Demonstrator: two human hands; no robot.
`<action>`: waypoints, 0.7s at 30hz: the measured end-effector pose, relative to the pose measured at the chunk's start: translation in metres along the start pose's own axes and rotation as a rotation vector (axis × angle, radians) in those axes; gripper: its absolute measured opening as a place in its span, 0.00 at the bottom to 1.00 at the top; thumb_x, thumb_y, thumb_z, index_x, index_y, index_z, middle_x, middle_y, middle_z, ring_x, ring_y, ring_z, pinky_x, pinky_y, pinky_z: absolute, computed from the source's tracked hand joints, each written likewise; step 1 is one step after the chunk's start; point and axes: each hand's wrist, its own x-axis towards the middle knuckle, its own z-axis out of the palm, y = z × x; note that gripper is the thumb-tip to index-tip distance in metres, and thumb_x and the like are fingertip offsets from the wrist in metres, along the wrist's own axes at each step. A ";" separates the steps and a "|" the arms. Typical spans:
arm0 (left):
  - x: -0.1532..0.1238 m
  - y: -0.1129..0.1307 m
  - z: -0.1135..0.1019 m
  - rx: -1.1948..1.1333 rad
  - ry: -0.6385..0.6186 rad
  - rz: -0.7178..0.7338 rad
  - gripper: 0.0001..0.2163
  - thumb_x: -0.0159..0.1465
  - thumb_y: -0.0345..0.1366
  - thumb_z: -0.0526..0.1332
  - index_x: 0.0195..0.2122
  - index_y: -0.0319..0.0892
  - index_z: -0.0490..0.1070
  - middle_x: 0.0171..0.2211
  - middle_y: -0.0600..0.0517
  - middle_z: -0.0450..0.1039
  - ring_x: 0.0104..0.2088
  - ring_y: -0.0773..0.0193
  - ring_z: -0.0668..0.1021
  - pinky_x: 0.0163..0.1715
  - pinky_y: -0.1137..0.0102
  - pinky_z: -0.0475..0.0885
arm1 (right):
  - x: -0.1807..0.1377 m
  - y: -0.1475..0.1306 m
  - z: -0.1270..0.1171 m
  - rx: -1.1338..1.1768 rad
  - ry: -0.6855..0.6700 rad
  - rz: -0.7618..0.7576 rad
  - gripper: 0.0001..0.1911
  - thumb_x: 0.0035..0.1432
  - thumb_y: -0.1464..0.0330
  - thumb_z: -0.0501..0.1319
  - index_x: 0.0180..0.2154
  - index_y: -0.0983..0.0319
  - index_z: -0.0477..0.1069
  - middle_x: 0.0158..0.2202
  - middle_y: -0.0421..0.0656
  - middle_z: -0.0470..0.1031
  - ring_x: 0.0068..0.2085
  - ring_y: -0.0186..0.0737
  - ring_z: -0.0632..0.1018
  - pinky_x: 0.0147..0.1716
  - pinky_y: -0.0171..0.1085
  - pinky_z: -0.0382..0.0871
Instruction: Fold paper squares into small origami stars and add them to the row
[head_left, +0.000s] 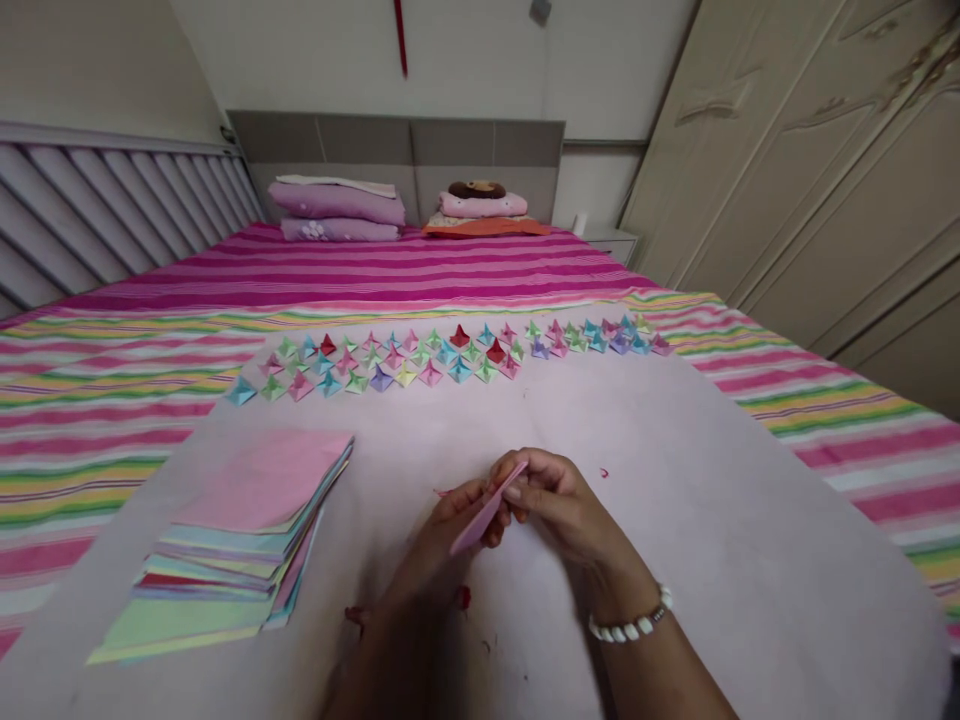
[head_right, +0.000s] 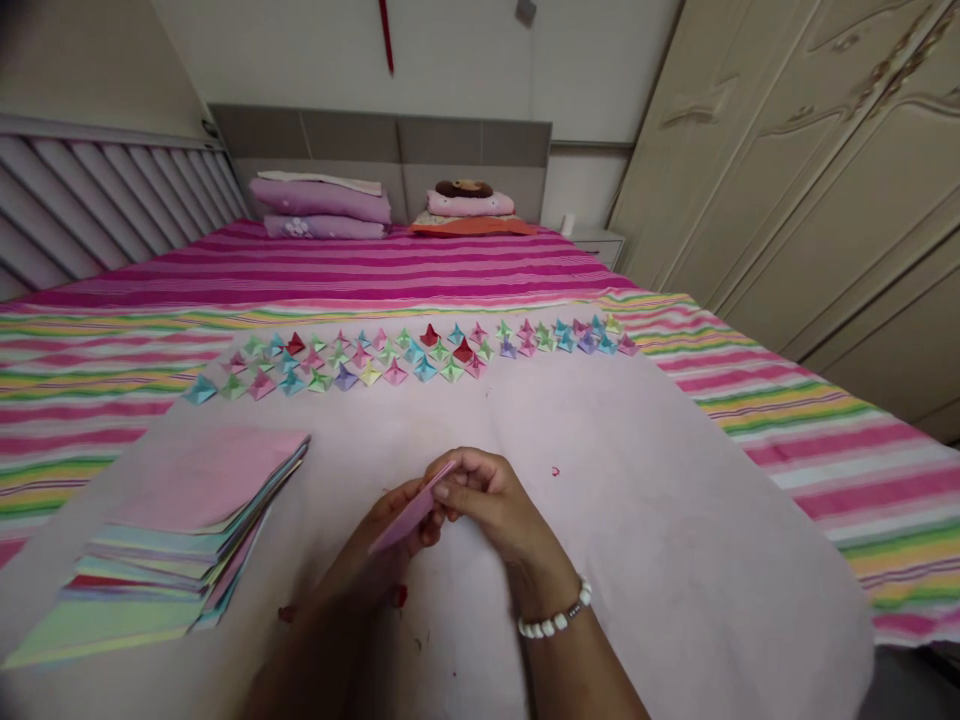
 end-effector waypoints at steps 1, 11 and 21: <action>0.001 0.000 -0.001 0.015 0.035 0.035 0.13 0.54 0.46 0.65 0.28 0.40 0.71 0.23 0.54 0.68 0.23 0.70 0.65 0.26 0.74 0.58 | 0.000 -0.001 -0.001 -0.010 0.021 -0.007 0.08 0.52 0.66 0.67 0.32 0.63 0.73 0.26 0.40 0.74 0.23 0.31 0.72 0.23 0.32 0.62; 0.001 0.004 -0.009 0.317 0.443 0.452 0.09 0.61 0.42 0.60 0.33 0.43 0.75 0.35 0.53 0.70 0.36 0.67 0.70 0.37 0.74 0.63 | 0.003 -0.002 -0.012 -0.117 0.113 -0.042 0.08 0.54 0.64 0.66 0.34 0.61 0.73 0.31 0.43 0.79 0.27 0.36 0.79 0.26 0.34 0.70; -0.001 0.006 -0.001 0.301 0.231 0.363 0.06 0.58 0.39 0.64 0.30 0.41 0.74 0.30 0.53 0.73 0.32 0.67 0.71 0.34 0.73 0.64 | 0.004 -0.001 -0.014 -0.200 0.181 -0.031 0.10 0.52 0.62 0.67 0.34 0.61 0.77 0.25 0.42 0.79 0.27 0.37 0.79 0.30 0.37 0.73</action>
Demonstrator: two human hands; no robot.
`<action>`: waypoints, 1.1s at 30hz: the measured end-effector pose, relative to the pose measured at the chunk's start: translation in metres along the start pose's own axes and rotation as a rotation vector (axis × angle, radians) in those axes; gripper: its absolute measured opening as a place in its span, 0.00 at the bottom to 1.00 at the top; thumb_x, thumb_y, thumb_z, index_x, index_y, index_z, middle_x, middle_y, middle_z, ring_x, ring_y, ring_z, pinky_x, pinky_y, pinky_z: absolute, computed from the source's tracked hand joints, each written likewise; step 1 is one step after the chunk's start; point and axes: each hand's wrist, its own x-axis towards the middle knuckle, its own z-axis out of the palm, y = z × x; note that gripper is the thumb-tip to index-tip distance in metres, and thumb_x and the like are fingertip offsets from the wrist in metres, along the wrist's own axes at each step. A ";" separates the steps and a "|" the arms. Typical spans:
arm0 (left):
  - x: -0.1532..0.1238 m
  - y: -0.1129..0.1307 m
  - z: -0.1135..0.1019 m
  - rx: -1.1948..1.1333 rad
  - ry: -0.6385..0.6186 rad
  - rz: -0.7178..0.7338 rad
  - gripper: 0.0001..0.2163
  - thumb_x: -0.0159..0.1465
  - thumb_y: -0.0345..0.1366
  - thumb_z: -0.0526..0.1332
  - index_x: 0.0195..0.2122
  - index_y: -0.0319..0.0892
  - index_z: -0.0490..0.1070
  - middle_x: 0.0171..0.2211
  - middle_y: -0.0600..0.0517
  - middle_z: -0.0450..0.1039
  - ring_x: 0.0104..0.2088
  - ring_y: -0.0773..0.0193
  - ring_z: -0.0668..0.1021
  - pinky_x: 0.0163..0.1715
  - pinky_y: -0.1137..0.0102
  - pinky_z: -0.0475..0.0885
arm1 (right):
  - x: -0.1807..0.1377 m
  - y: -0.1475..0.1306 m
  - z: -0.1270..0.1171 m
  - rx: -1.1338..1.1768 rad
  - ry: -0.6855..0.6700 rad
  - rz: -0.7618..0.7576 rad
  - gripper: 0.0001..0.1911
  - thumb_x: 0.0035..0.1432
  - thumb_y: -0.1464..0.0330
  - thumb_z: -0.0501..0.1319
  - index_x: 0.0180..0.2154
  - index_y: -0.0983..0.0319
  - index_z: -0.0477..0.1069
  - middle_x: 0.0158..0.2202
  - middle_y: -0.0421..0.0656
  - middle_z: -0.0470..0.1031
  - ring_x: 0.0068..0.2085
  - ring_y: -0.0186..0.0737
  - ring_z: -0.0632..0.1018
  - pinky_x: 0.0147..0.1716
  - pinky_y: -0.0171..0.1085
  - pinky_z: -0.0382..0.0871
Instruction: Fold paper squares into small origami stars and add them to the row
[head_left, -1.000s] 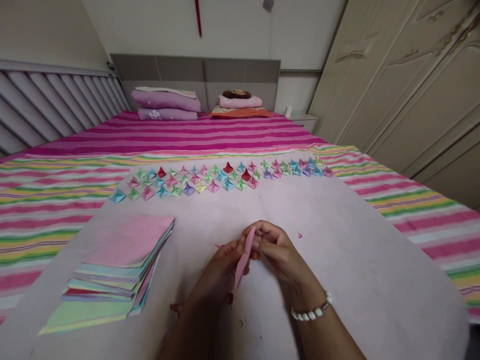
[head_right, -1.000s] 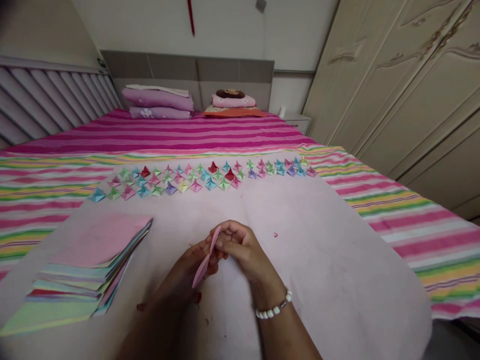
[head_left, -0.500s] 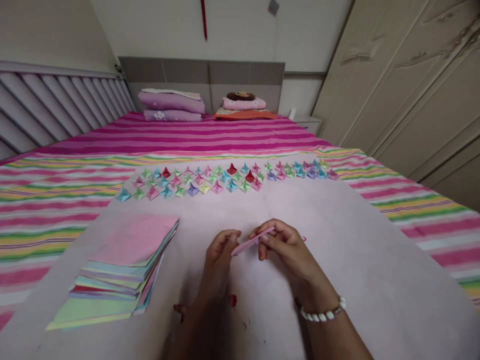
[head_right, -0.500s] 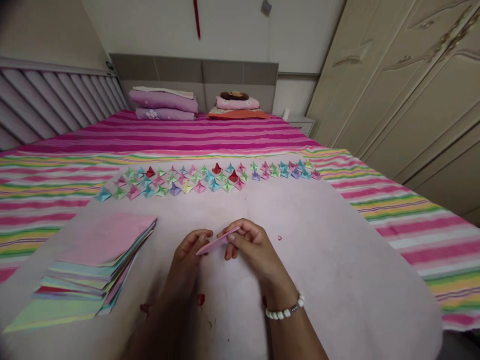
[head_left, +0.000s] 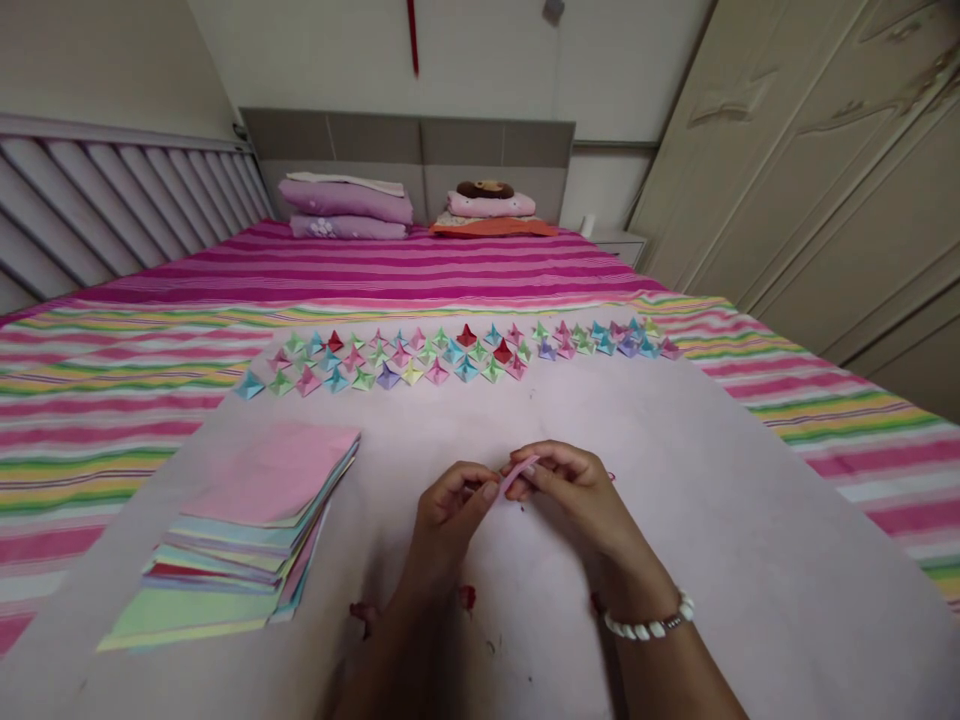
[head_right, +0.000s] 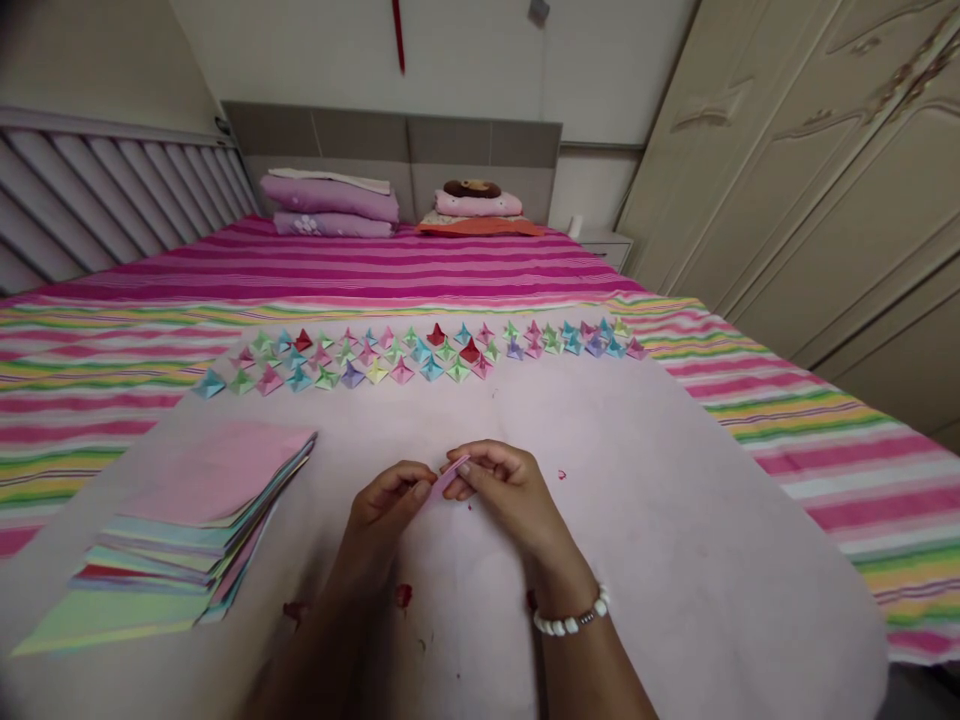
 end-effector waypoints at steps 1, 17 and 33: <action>0.000 0.000 0.000 0.002 -0.006 -0.002 0.06 0.57 0.39 0.64 0.30 0.41 0.74 0.30 0.53 0.73 0.31 0.67 0.71 0.34 0.73 0.64 | 0.000 0.000 0.000 -0.005 0.007 -0.005 0.10 0.52 0.62 0.67 0.35 0.61 0.77 0.25 0.42 0.79 0.27 0.37 0.79 0.30 0.37 0.73; -0.001 -0.003 0.002 -0.011 -0.029 -0.091 0.08 0.57 0.41 0.63 0.30 0.40 0.74 0.24 0.55 0.71 0.26 0.69 0.68 0.28 0.74 0.62 | -0.001 -0.002 0.001 -0.053 -0.036 0.056 0.12 0.52 0.60 0.67 0.34 0.62 0.75 0.21 0.40 0.76 0.23 0.35 0.76 0.26 0.35 0.69; -0.001 0.001 0.004 -0.019 -0.022 -0.101 0.09 0.58 0.41 0.63 0.32 0.41 0.76 0.25 0.53 0.75 0.27 0.66 0.73 0.31 0.71 0.67 | -0.001 -0.002 0.005 -0.076 -0.021 0.074 0.12 0.51 0.60 0.67 0.33 0.62 0.76 0.20 0.39 0.74 0.22 0.33 0.73 0.25 0.34 0.66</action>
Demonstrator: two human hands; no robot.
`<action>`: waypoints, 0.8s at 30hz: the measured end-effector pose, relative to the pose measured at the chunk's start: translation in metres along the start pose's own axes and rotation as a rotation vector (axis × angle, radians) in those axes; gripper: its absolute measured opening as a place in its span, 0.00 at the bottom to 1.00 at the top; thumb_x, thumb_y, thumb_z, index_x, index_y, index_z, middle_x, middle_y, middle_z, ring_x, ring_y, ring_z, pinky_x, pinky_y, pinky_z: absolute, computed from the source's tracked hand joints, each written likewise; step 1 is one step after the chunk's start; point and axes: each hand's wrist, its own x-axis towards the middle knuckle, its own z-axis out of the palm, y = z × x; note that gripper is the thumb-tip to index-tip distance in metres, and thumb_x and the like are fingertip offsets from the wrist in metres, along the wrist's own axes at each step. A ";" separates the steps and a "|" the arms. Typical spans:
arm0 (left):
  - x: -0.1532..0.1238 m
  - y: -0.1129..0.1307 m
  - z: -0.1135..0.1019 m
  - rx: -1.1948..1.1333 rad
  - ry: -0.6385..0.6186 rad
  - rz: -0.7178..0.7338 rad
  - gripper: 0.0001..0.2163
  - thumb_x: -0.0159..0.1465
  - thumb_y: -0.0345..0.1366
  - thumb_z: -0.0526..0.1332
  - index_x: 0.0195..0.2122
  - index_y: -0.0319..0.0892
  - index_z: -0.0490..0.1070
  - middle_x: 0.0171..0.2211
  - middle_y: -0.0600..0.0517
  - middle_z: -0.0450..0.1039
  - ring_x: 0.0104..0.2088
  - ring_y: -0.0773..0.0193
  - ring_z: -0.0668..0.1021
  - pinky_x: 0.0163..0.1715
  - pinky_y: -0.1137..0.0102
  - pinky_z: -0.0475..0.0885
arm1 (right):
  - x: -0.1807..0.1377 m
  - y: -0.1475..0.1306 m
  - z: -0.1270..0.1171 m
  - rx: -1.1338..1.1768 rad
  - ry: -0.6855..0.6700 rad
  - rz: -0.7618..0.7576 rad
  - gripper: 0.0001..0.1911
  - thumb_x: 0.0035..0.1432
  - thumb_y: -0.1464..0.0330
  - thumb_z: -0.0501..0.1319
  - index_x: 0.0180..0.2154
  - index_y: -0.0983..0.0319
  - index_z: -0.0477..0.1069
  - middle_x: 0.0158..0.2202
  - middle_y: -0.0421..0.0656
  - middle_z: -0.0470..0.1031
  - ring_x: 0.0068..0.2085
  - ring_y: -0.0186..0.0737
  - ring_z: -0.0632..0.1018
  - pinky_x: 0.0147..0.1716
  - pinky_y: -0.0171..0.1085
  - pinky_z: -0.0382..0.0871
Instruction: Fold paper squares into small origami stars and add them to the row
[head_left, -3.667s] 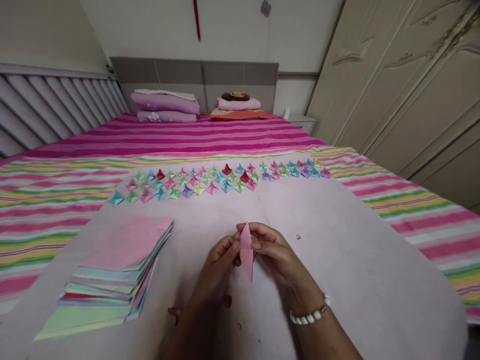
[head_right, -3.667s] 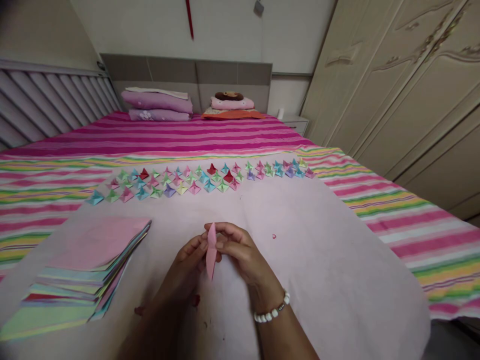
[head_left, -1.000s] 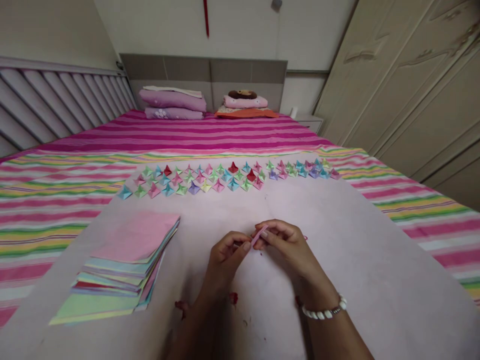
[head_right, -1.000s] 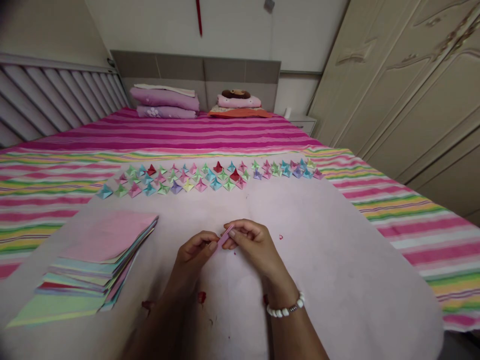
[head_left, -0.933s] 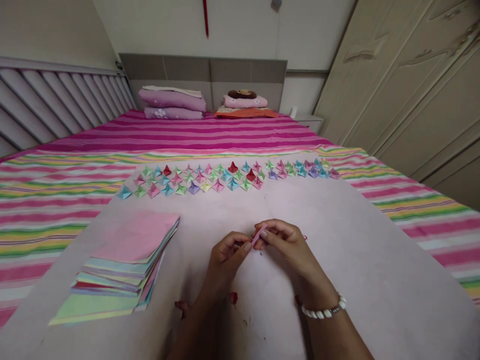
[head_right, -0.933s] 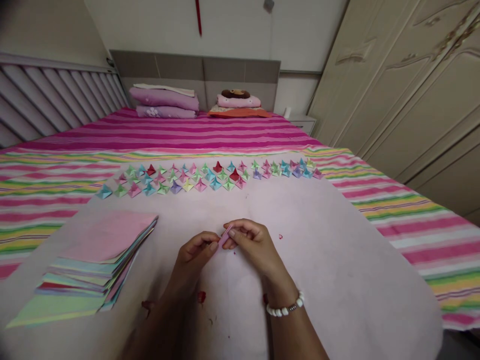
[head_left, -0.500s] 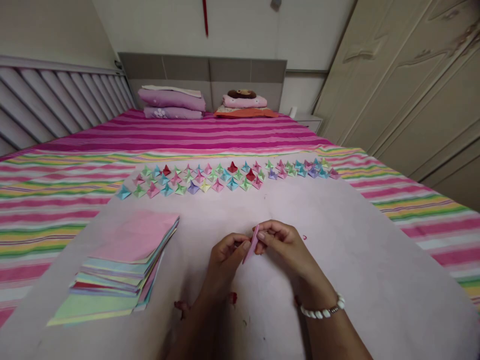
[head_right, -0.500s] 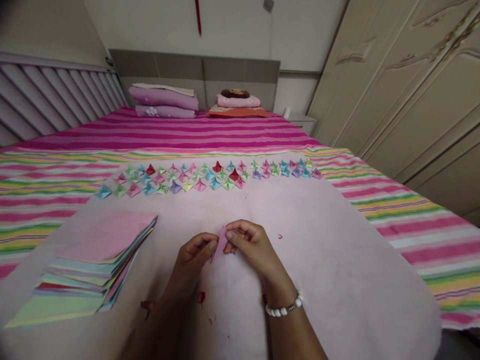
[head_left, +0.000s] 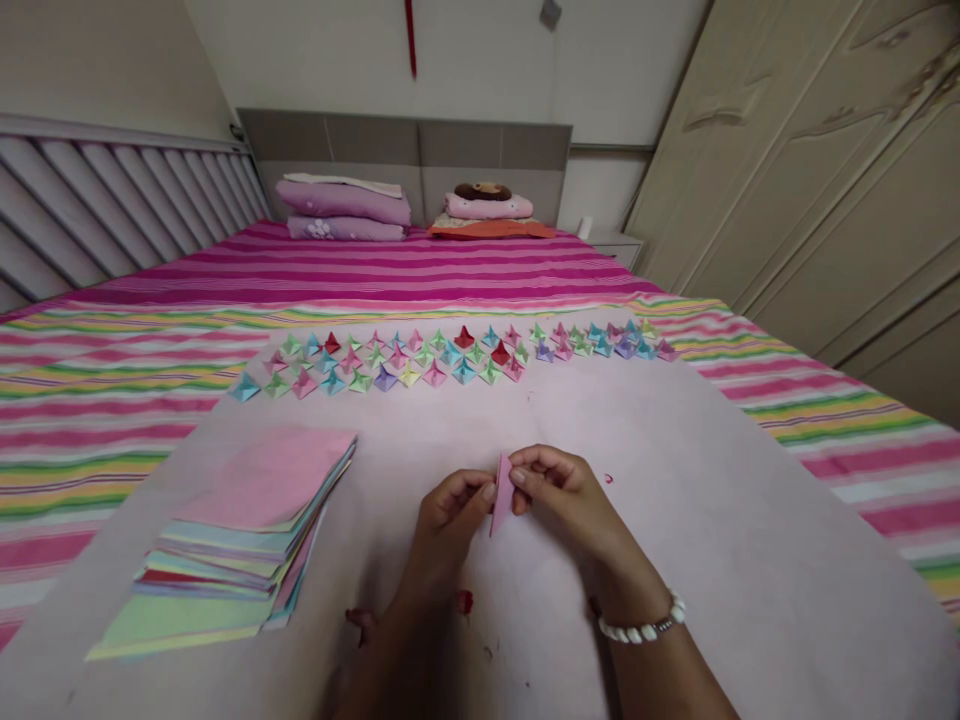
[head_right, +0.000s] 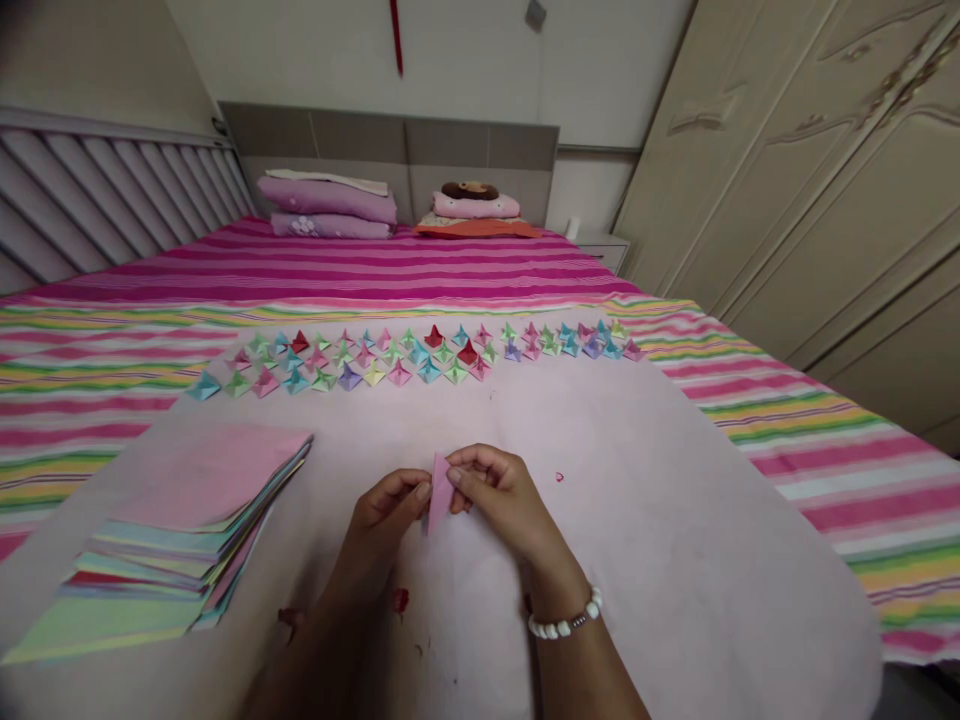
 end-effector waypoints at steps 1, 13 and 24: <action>0.000 0.000 0.000 0.007 0.009 0.001 0.09 0.58 0.41 0.62 0.32 0.41 0.76 0.25 0.52 0.75 0.27 0.66 0.73 0.31 0.71 0.67 | 0.000 0.000 0.000 -0.001 0.003 0.002 0.12 0.51 0.60 0.67 0.34 0.62 0.76 0.20 0.38 0.73 0.22 0.33 0.73 0.25 0.34 0.66; 0.002 -0.003 0.000 -0.033 0.019 0.024 0.09 0.57 0.39 0.63 0.35 0.39 0.73 0.28 0.51 0.77 0.30 0.65 0.76 0.32 0.71 0.68 | 0.002 0.004 0.003 0.039 0.031 0.016 0.14 0.50 0.61 0.67 0.37 0.62 0.74 0.19 0.37 0.73 0.21 0.32 0.73 0.25 0.33 0.66; 0.003 -0.004 0.000 -0.001 0.049 -0.037 0.08 0.56 0.38 0.63 0.33 0.39 0.72 0.25 0.52 0.76 0.26 0.66 0.76 0.29 0.72 0.68 | 0.003 0.005 0.005 0.035 0.037 0.016 0.14 0.50 0.61 0.68 0.36 0.63 0.73 0.20 0.38 0.74 0.22 0.34 0.74 0.26 0.35 0.68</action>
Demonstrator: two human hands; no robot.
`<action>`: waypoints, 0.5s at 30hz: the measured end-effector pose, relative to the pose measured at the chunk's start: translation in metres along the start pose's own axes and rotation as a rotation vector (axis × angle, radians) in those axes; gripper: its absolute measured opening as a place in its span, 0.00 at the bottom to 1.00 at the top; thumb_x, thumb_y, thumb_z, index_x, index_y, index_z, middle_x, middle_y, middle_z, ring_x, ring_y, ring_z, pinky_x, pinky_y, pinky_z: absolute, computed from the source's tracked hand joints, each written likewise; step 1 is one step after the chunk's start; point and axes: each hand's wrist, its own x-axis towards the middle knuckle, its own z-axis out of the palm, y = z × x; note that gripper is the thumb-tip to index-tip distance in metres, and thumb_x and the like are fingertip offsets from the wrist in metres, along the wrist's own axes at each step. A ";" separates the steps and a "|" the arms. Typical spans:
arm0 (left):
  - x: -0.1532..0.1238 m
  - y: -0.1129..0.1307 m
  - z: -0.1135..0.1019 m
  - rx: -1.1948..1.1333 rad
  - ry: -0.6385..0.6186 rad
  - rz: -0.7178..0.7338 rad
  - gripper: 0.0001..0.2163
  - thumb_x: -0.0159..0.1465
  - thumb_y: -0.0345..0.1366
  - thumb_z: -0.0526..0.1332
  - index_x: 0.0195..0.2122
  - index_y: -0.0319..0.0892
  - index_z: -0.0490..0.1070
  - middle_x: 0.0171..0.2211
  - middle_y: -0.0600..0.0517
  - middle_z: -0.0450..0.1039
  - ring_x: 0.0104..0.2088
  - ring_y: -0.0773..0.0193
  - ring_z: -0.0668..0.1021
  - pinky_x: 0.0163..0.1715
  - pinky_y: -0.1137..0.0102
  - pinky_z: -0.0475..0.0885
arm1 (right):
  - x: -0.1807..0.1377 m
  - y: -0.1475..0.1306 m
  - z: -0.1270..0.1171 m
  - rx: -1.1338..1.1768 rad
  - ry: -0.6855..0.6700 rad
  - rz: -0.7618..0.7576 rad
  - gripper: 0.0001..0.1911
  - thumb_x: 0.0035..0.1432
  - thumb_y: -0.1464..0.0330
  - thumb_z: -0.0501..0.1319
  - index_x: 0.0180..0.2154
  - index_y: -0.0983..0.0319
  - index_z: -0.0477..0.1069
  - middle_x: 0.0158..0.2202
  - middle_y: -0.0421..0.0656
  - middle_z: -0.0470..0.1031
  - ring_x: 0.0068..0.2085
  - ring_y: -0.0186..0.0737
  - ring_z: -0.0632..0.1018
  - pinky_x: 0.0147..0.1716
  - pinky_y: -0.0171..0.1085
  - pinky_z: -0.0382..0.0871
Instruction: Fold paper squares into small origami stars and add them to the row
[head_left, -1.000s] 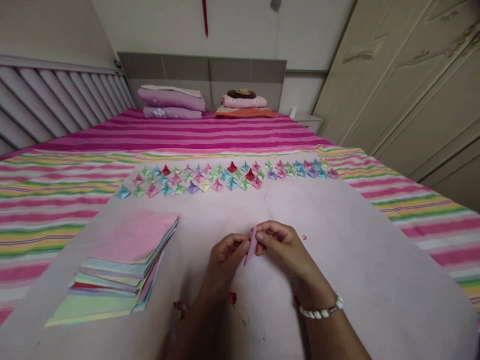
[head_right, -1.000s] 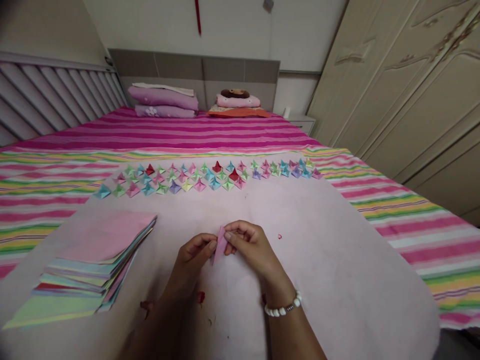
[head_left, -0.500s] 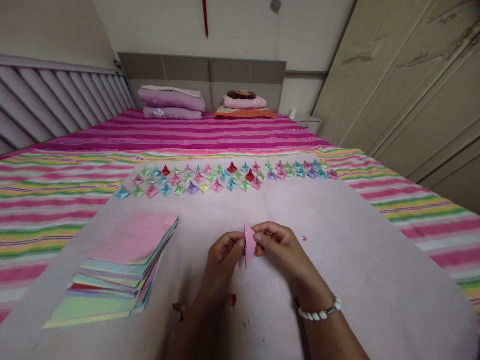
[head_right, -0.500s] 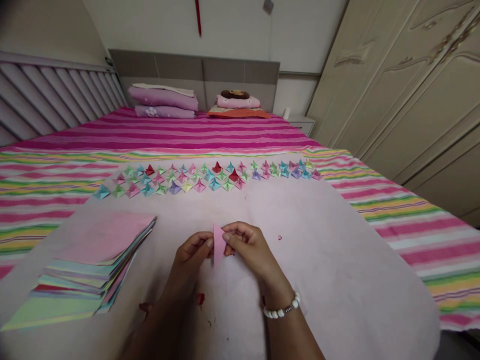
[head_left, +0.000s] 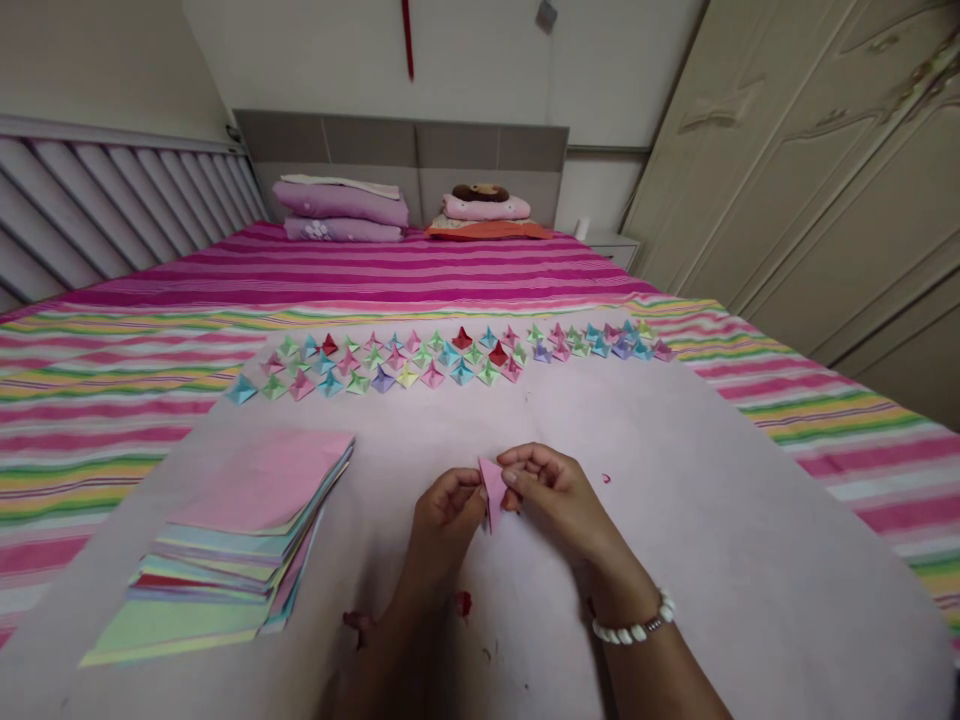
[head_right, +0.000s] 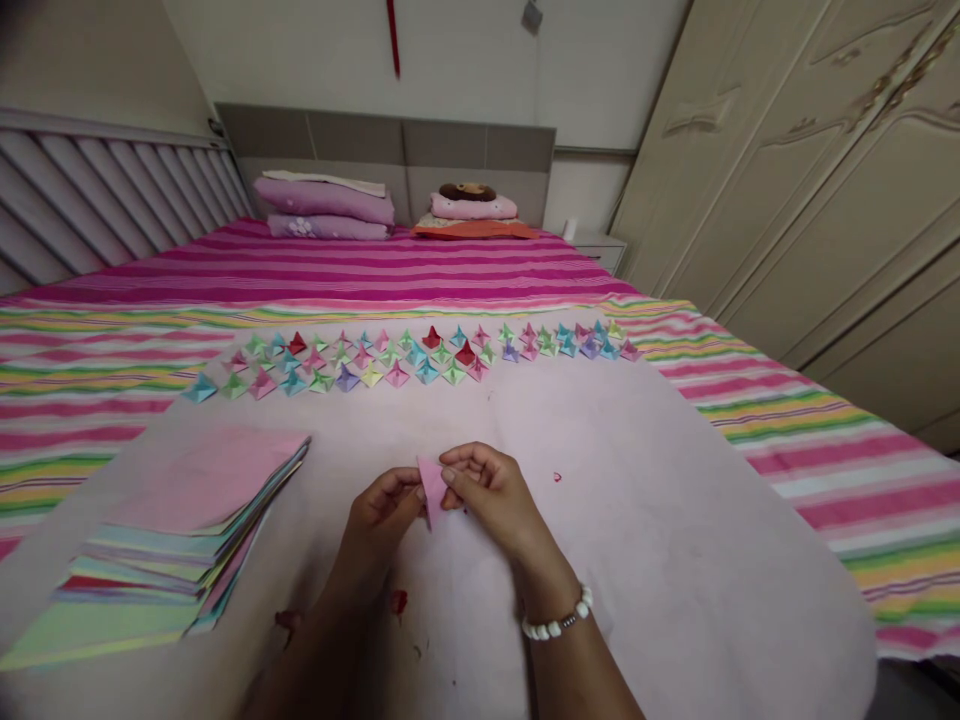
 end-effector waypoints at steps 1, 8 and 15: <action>0.000 0.000 0.000 0.007 -0.006 0.001 0.08 0.56 0.38 0.62 0.32 0.39 0.72 0.25 0.53 0.76 0.25 0.67 0.75 0.28 0.72 0.68 | 0.000 0.000 0.000 0.007 -0.005 -0.001 0.14 0.49 0.61 0.68 0.35 0.63 0.72 0.20 0.38 0.74 0.22 0.34 0.75 0.26 0.35 0.68; 0.000 -0.001 0.003 0.007 -0.006 0.012 0.06 0.55 0.33 0.61 0.33 0.39 0.71 0.27 0.53 0.77 0.26 0.66 0.77 0.27 0.73 0.68 | 0.001 0.003 0.001 0.032 -0.021 -0.004 0.14 0.50 0.61 0.68 0.34 0.62 0.72 0.21 0.37 0.74 0.23 0.32 0.74 0.26 0.33 0.68; -0.002 -0.004 0.004 0.113 0.204 0.061 0.10 0.52 0.33 0.64 0.36 0.40 0.73 0.27 0.52 0.78 0.26 0.65 0.77 0.27 0.73 0.70 | -0.001 0.005 0.011 -0.028 -0.042 -0.007 0.19 0.45 0.61 0.71 0.38 0.60 0.71 0.27 0.38 0.73 0.25 0.33 0.73 0.25 0.33 0.68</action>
